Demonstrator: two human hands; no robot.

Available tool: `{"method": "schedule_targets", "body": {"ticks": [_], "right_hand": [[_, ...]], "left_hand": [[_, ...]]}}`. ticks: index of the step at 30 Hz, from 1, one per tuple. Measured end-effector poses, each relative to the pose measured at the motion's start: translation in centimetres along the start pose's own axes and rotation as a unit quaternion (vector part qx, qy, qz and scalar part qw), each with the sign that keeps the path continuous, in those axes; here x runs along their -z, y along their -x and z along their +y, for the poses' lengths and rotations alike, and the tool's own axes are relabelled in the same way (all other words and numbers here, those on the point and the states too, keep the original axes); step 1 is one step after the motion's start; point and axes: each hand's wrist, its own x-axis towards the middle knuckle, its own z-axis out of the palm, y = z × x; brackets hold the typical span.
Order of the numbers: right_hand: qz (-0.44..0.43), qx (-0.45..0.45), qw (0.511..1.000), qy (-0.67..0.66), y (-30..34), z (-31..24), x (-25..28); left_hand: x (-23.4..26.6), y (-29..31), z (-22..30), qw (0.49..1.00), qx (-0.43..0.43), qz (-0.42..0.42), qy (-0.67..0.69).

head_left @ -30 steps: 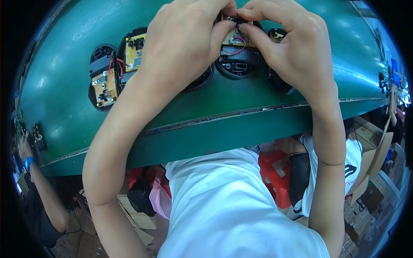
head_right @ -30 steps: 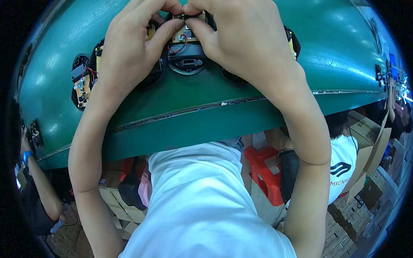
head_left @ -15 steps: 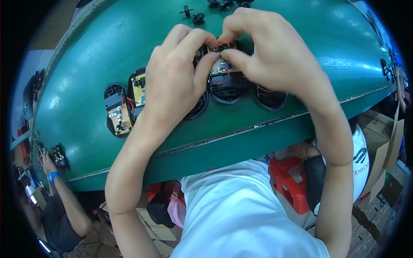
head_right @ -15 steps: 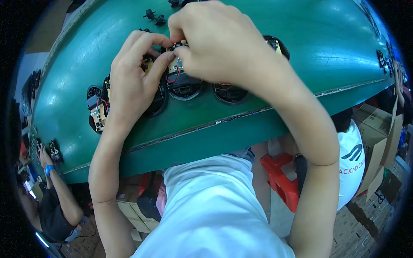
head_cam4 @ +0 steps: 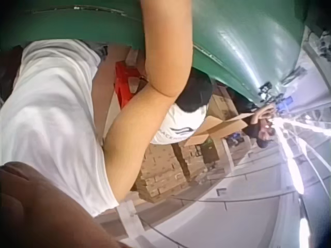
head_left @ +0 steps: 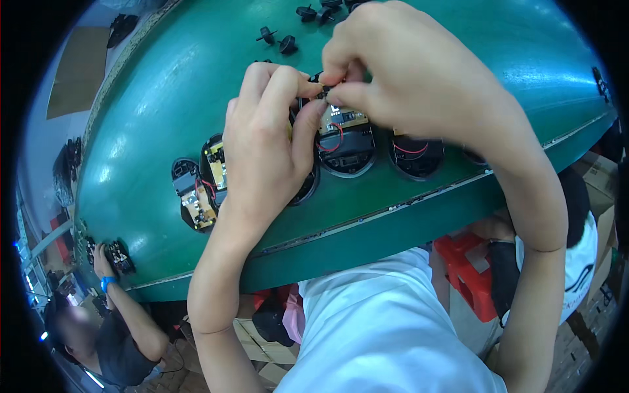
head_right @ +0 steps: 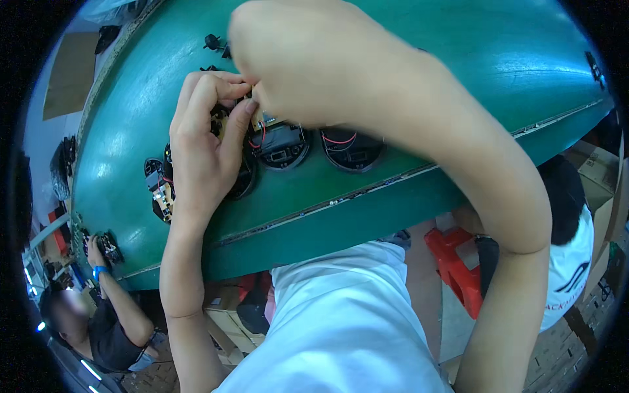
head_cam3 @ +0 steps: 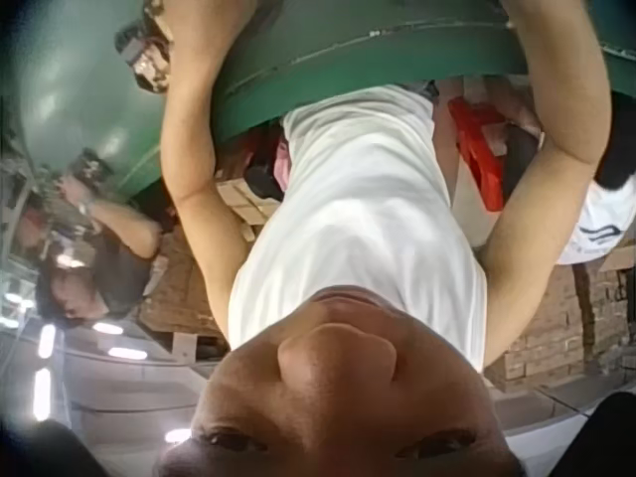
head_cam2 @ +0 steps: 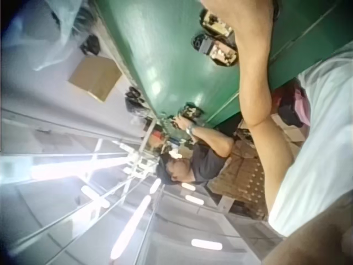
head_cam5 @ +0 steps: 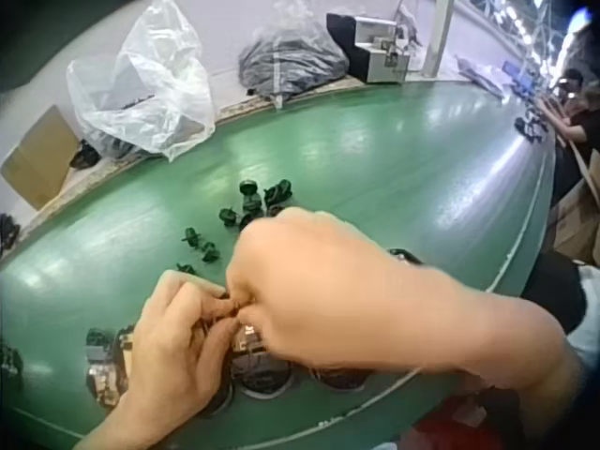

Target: Assembling small electronic components into plastic housings on a production line.

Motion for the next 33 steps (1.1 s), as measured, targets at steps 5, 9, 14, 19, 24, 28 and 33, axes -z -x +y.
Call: {"method": "schedule_targets", "body": {"ticks": [5,9,14,19,24,28,33], "right_hand": [[0.123,0.072,0.983,0.114,1.3,-1.1,-2.6],[-0.037,-0.086,0.974,-0.206,0.2,1.6,-0.4],[0.039,0.003,0.991,-0.13,0.6,2.1,-0.9],[0.032,-0.021,0.984,-0.174,0.5,2.6,-1.1],[0.03,-0.024,0.99,-0.137,0.7,2.4,-0.7],[0.101,0.056,0.993,-0.016,1.3,1.8,-1.4],[0.042,0.013,0.994,-0.1,0.5,2.7,-0.9]], "left_hand": [[-0.1,0.3,-0.2,0.998,-0.035,0.0,-0.057],[-0.3,-0.4,0.3,0.999,0.003,-0.018,-0.045],[-0.3,-1.2,0.6,0.998,0.05,-0.025,0.02],[-0.3,-1.7,0.3,0.996,0.068,-0.037,0.042],[-0.5,-2.0,0.4,0.995,0.078,-0.038,0.052],[-0.5,-2.1,0.3,0.997,0.061,-0.038,0.033],[-0.4,-1.8,0.1,0.998,0.056,-0.03,0.024]]}}
